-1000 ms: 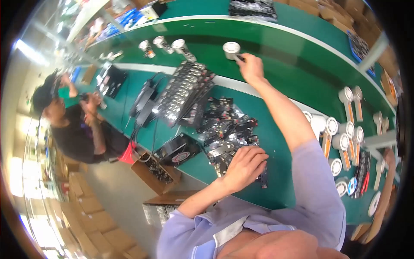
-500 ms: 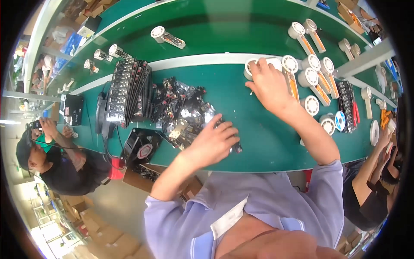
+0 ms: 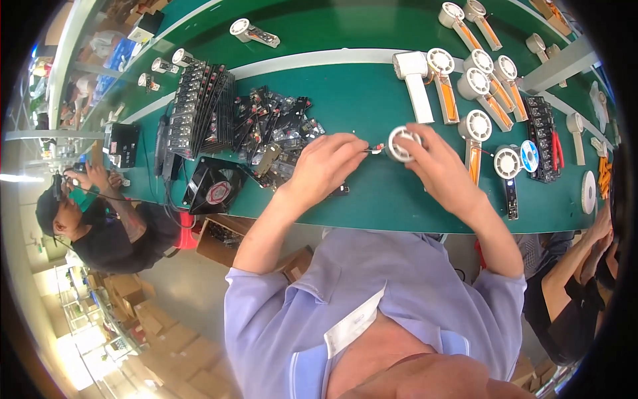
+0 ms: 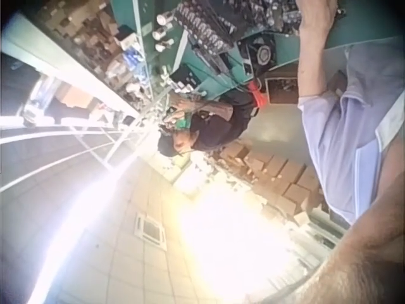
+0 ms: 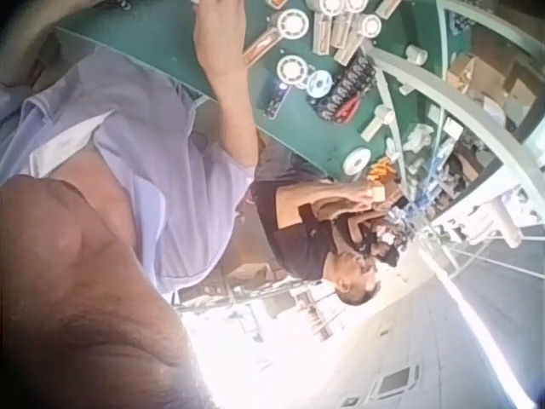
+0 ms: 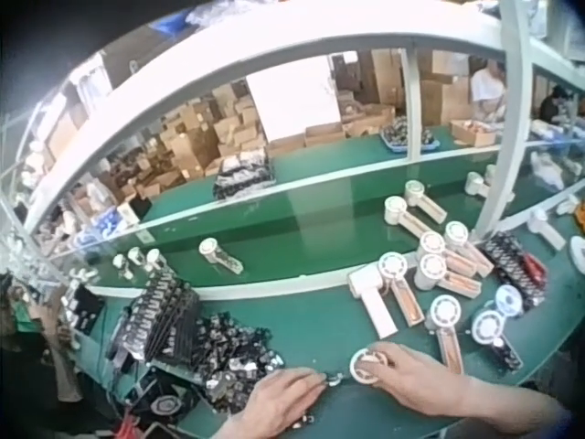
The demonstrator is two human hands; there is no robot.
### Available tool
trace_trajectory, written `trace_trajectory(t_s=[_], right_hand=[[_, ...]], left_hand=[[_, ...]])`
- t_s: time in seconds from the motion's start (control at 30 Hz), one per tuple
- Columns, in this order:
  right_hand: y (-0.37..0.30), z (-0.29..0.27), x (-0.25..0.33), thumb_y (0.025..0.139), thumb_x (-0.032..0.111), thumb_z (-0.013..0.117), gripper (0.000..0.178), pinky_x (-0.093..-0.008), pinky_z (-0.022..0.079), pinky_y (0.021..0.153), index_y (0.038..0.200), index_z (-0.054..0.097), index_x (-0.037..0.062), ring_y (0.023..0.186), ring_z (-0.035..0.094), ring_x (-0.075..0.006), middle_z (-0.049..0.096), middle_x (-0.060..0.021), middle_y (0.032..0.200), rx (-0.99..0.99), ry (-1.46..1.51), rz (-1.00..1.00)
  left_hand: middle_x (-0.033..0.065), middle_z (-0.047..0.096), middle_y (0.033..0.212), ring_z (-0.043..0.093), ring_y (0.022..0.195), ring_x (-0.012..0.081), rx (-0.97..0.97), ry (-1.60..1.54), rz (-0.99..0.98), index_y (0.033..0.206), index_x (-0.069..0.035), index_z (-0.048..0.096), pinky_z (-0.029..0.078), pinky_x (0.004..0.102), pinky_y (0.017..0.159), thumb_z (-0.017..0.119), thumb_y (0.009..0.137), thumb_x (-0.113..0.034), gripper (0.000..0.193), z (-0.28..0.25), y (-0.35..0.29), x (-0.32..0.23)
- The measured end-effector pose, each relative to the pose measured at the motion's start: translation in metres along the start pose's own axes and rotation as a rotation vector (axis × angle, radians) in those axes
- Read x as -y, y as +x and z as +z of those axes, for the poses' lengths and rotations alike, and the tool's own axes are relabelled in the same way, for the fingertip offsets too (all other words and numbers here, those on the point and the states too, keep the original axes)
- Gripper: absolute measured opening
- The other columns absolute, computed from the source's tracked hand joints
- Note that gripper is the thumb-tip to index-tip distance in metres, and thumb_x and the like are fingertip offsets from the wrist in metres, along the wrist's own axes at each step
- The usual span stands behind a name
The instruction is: The person assembles small handheld electronic fans by hand, combining fan housings, circuit boards, electronic components, and wires.
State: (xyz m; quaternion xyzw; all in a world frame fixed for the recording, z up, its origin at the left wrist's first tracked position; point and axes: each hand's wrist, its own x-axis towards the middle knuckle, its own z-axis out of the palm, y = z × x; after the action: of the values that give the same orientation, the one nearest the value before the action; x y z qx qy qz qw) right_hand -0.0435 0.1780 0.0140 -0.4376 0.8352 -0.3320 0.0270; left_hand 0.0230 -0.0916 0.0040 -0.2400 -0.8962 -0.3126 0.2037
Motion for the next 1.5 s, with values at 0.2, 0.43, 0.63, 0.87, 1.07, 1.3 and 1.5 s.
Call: trace_trajectory(t_s=[0.2, 0.43, 0.63, 0.87, 1.07, 1.3, 1.5], right_hand=[[-0.021, -0.01, 0.029, 0.09, 0.002, 0.081, 0.052, -0.0362, 0.059, 0.09, 0.139, 0.062, 0.001, 0.105, 0.072, -0.028, 0.07, -0.0183, 0.125, -0.28, 0.29, 0.275], [-0.022, 0.004, 0.03, 0.1, -0.003, 0.07, 0.041, -0.0281, 0.058, 0.091, 0.14, 0.058, -0.0027, 0.105, 0.07, -0.0139, 0.073, -0.0116, 0.118, -0.545, 1.027, 0.553], [-0.063, -0.021, 0.007, 0.107, 0.0, 0.059, 0.028, -0.0318, 0.059, 0.091, 0.134, 0.06, -0.0037, 0.102, 0.073, -0.0194, 0.071, -0.0116, 0.113, -0.526, 0.98, 0.553], [-0.062, 0.003, 0.0, 0.105, 0.003, 0.065, 0.032, -0.0286, 0.059, 0.085, 0.136, 0.059, -0.0056, 0.098, 0.072, -0.0156, 0.07, -0.0124, 0.113, -0.536, 1.077, 0.688], [-0.062, 0.021, 0.0, 0.106, 0.004, 0.065, 0.029, -0.0276, 0.059, 0.087, 0.132, 0.059, -0.0072, 0.097, 0.072, -0.0148, 0.071, -0.0112, 0.112, -0.512, 1.033, 0.692], [-0.062, 0.02, -0.007, 0.106, 0.002, 0.064, 0.028, -0.0288, 0.061, 0.089, 0.132, 0.06, -0.0078, 0.103, 0.074, -0.0166, 0.07, -0.0105, 0.111, -0.455, 0.976, 0.607], [-0.067, 0.02, 0.0, 0.103, 0.0, 0.066, 0.026, -0.0309, 0.061, 0.086, 0.128, 0.064, -0.0061, 0.1, 0.076, -0.0179, 0.073, -0.0107, 0.106, -0.452, 0.864, 0.599]], left_hand=[[0.0139, 0.071, 0.107, 0.071, 0.091, 0.0293, -0.008, -0.224, -0.137, 0.113, -0.001, 0.074, 0.06, 0.0372, 0.076, 0.082, 0.085, 0.003, 0.03, 0.022, 0.013, -0.021], [0.0111, 0.071, 0.119, 0.069, 0.107, 0.0313, -0.132, -0.291, -0.007, 0.124, -0.006, 0.073, 0.055, 0.0422, 0.092, 0.087, 0.077, 0.0, 0.05, 0.046, 0.036, -0.044], [0.0031, 0.069, 0.131, 0.064, 0.124, 0.0292, 0.109, -0.074, 0.156, 0.123, -0.015, 0.072, 0.041, 0.0533, 0.114, 0.086, 0.075, -0.006, 0.05, 0.049, 0.034, -0.034], [-0.0014, 0.074, 0.12, 0.066, 0.124, 0.023, 0.113, -0.112, 0.121, 0.117, -0.018, 0.076, 0.035, 0.0551, 0.121, 0.085, 0.083, -0.012, 0.036, 0.075, 0.036, -0.022], [-0.002, 0.077, 0.108, 0.067, 0.121, 0.0213, 0.078, -0.178, 0.061, 0.104, -0.015, 0.08, 0.028, 0.0561, 0.124, 0.083, 0.087, -0.013, 0.017, 0.079, 0.044, -0.027], [-0.003, 0.078, 0.095, 0.066, 0.108, 0.0191, 0.148, -0.344, -0.288, 0.098, -0.015, 0.083, 0.025, 0.0569, 0.126, 0.088, 0.083, -0.016, 0.016, 0.077, 0.041, -0.054], [-0.0036, 0.077, 0.094, 0.065, 0.108, 0.0182, 0.128, -0.27, -0.217, 0.098, -0.014, 0.083, 0.021, 0.0574, 0.127, 0.086, 0.083, -0.013, 0.015, 0.078, 0.036, -0.055]])
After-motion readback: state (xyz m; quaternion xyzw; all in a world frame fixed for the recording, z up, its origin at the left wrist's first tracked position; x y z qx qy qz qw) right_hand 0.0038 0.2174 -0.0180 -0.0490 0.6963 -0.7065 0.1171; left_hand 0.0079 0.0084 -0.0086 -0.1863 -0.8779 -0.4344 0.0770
